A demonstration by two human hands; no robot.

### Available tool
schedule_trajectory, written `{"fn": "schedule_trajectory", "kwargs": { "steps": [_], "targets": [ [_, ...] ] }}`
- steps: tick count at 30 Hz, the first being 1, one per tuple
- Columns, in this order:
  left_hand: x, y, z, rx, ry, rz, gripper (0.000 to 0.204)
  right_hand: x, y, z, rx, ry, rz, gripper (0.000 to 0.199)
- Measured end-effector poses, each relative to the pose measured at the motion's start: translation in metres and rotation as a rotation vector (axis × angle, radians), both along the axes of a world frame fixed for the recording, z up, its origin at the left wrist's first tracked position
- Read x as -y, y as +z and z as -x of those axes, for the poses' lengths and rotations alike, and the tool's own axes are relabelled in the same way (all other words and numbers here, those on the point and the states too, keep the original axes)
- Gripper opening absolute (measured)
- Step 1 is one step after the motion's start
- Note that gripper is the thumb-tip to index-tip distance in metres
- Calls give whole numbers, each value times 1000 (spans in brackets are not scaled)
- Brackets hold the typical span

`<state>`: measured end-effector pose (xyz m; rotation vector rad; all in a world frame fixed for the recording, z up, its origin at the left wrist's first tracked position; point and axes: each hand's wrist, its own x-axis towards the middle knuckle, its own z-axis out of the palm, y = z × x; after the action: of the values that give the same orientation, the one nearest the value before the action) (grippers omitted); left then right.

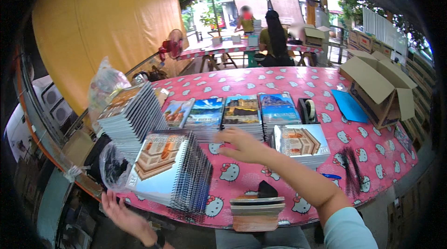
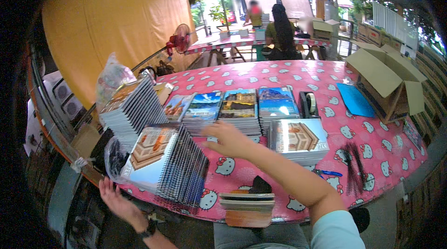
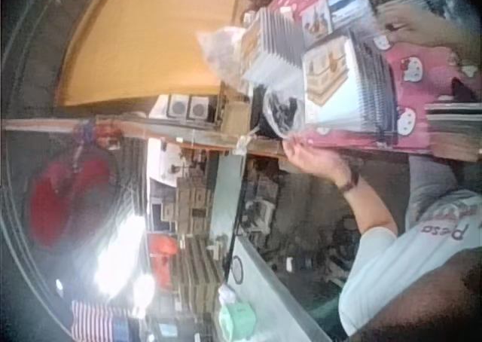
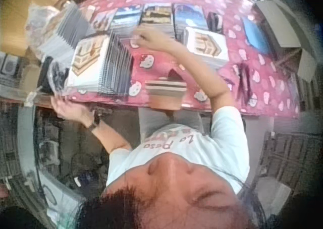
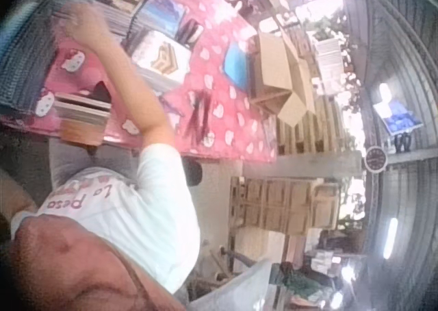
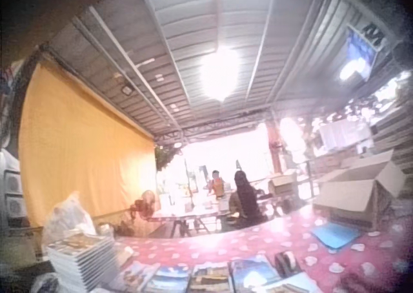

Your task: The person binds notebooks by manually threading spiral wires through the pre-punched holes in a stack of covers and pages on a table. The person handles several spiral-bound books one by one, ensuring the coil is properly inserted and the stack is organized.

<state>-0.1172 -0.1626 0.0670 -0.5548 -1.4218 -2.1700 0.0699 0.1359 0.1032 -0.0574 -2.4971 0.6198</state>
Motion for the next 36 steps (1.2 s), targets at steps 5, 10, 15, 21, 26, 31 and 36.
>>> {"fn": "schedule_trajectory", "kwargs": {
  "steps": [5, 10, 15, 21, 26, 31, 36],
  "targets": [
    [39, -13, -70, -430, -1080, -89, 38, -37, -31, -151, 277, -569, -101, 31],
    [-36, 0, -116, -337, -1676, 167, 39, -31, -115, -201, 231, -834, -456, 34],
    [-81, -43, -173, 395, -1548, 533, 53, -2, -97, -208, 78, -697, -169, 31],
    [-120, -52, -184, 909, -1520, 33, 45, 83, -67, -181, 135, -243, -211, 39],
    [-102, -26, -171, 636, -1356, 125, 39, 88, -55, -194, -47, -504, -78, 59],
    [-91, -21, -131, 186, -1376, 295, 20, 78, -90, -213, -114, -485, 738, 45],
    [-96, -23, -116, 9, -1467, 423, 18, 86, -122, -209, -84, -432, 525, 19]
  ]
}}
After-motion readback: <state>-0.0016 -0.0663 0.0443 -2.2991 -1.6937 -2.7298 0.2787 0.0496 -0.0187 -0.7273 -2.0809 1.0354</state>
